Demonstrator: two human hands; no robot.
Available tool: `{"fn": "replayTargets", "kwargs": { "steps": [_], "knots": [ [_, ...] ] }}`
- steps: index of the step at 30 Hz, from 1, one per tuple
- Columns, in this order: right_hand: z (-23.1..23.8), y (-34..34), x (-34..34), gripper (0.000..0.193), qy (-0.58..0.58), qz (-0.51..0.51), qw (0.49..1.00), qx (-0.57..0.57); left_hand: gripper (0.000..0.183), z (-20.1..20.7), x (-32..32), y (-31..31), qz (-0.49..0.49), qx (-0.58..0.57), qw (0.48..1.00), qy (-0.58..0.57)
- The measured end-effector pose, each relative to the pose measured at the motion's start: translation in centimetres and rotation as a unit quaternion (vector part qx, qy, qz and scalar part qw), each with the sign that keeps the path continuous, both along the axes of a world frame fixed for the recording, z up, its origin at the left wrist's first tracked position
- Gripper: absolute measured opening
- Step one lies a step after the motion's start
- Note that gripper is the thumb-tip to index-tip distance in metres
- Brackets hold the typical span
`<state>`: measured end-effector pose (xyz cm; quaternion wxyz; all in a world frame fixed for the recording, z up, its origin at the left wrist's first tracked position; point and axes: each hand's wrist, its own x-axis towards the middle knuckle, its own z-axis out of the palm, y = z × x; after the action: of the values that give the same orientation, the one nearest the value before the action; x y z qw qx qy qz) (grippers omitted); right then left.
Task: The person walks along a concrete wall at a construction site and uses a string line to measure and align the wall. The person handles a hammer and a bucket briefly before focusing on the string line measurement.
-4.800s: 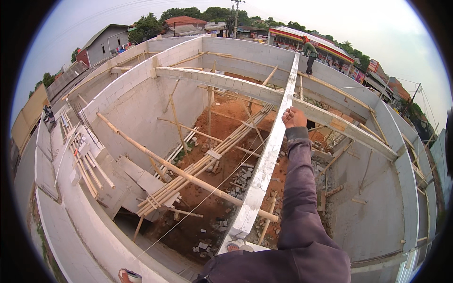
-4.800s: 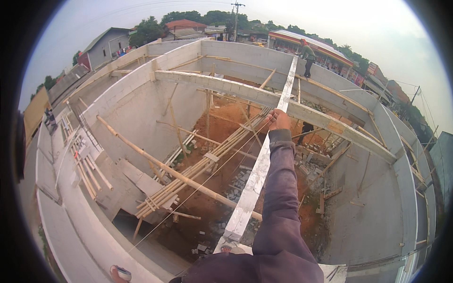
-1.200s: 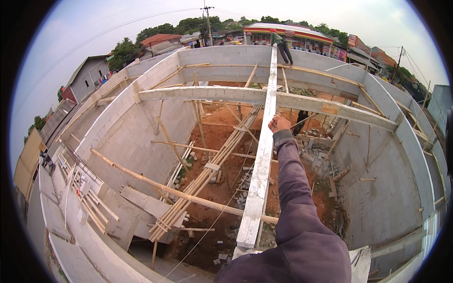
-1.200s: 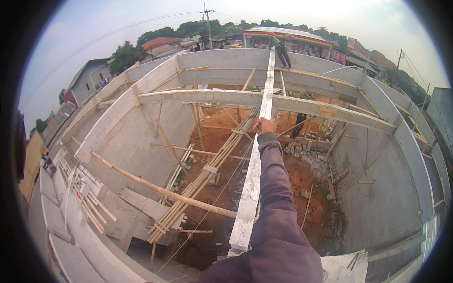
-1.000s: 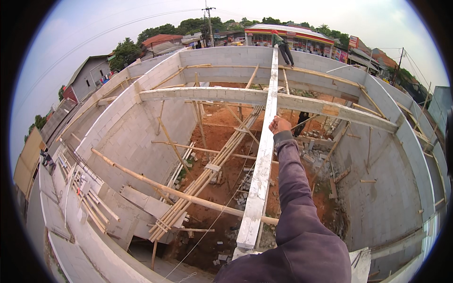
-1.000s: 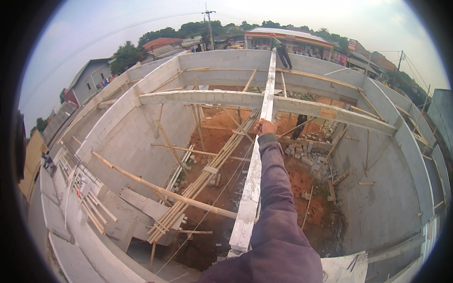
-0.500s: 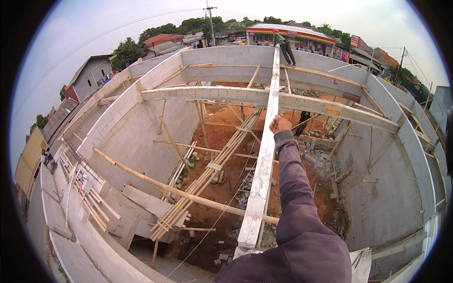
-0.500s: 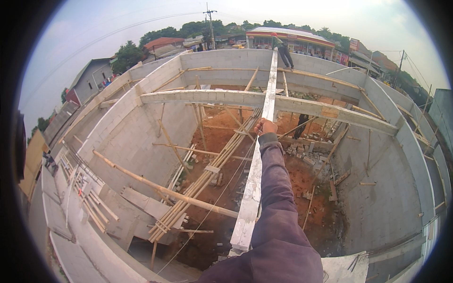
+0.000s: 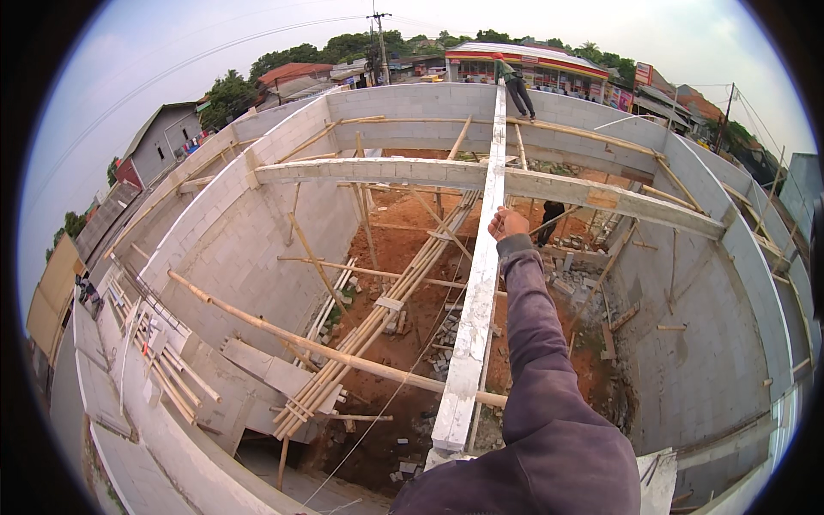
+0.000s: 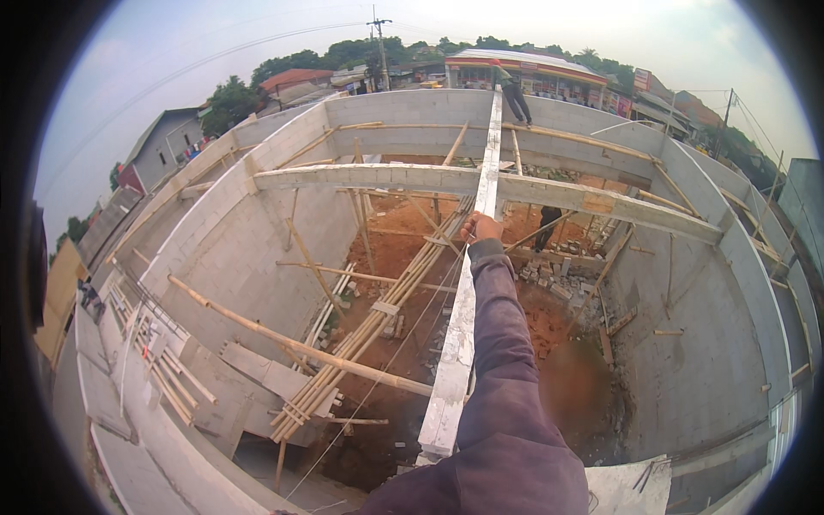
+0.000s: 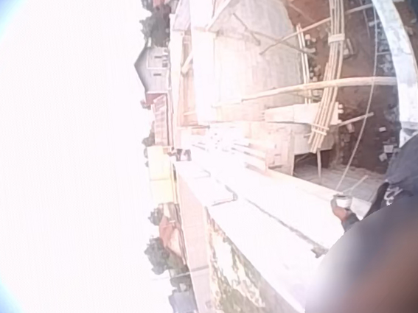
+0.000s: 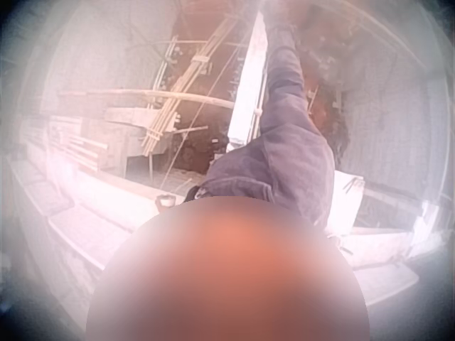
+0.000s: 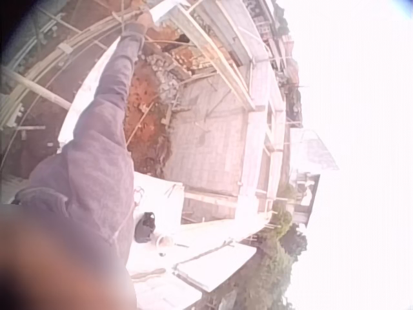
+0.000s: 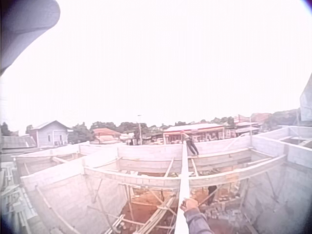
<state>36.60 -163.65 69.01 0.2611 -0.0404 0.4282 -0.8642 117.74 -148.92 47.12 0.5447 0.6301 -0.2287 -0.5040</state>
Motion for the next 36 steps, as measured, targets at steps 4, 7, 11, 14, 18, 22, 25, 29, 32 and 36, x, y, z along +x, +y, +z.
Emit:
{"fn": "replayTargets", "kwargs": {
  "steps": [4, 7, 11, 14, 18, 22, 25, 29, 32, 36],
  "knots": [
    [0.3, 0.1, 0.1, 0.023, 0.006, -0.006, 1.0, 0.019, 0.013, 0.3, -0.3, -0.1, 0.005, 0.007, 1.0, -0.002],
    [0.3, 0.0, 0.1, 0.023, 0.005, -0.003, 1.0, 0.019, 0.013, 0.5, -0.4, -0.2, 0.007, 0.007, 1.0, 0.006],
    [0.0, -0.1, 0.2, 0.024, 0.005, -0.006, 1.0, 0.019, 0.013, 0.8, -0.7, 0.0, 0.005, 0.009, 1.0, 0.001],
    [-0.2, -0.2, 0.3, 0.024, 0.004, -0.004, 1.0, 0.018, 0.013, 1.0, -0.8, 0.3, -0.011, 0.0, 1.0, -0.005],
    [-0.1, -0.3, 0.9, 0.023, 0.047, 0.004, 0.998, 0.049, 0.015, 0.6, 0.0, 0.5, -0.028, -0.007, 0.999, -0.031],
    [1.3, -0.6, 3.1, 0.022, 0.118, 0.061, 0.99, 0.051, 0.019, -0.4, 1.7, 0.4, -0.045, -0.036, 0.995, -0.086],
    [3.6, -0.9, 6.0, 0.021, 0.189, 0.106, 0.975, 0.051, 0.02, -1.0, 3.0, 0.3, -0.046, -0.049, 0.992, -0.107],
    [7.9, -1.1, 11.4, 0.02, 0.297, 0.172, 0.938, 0.053, 0.02, -0.5, 4.1, 0.1, -0.031, -0.08, 0.993, -0.076],
    [10.7, -1.1, 16.3, 0.021, 0.419, 0.229, 0.875, 0.077, 0.022, 0.6, 4.7, -0.5, 0.025, -0.055, 0.998, -0.018],
    [11.2, -0.8, 23.4, 0.022, 0.566, 0.332, 0.751, 0.071, 0.027, 2.3, 5.7, -1.6, 0.008, -0.125, 0.978, -0.168]
  ]
}}
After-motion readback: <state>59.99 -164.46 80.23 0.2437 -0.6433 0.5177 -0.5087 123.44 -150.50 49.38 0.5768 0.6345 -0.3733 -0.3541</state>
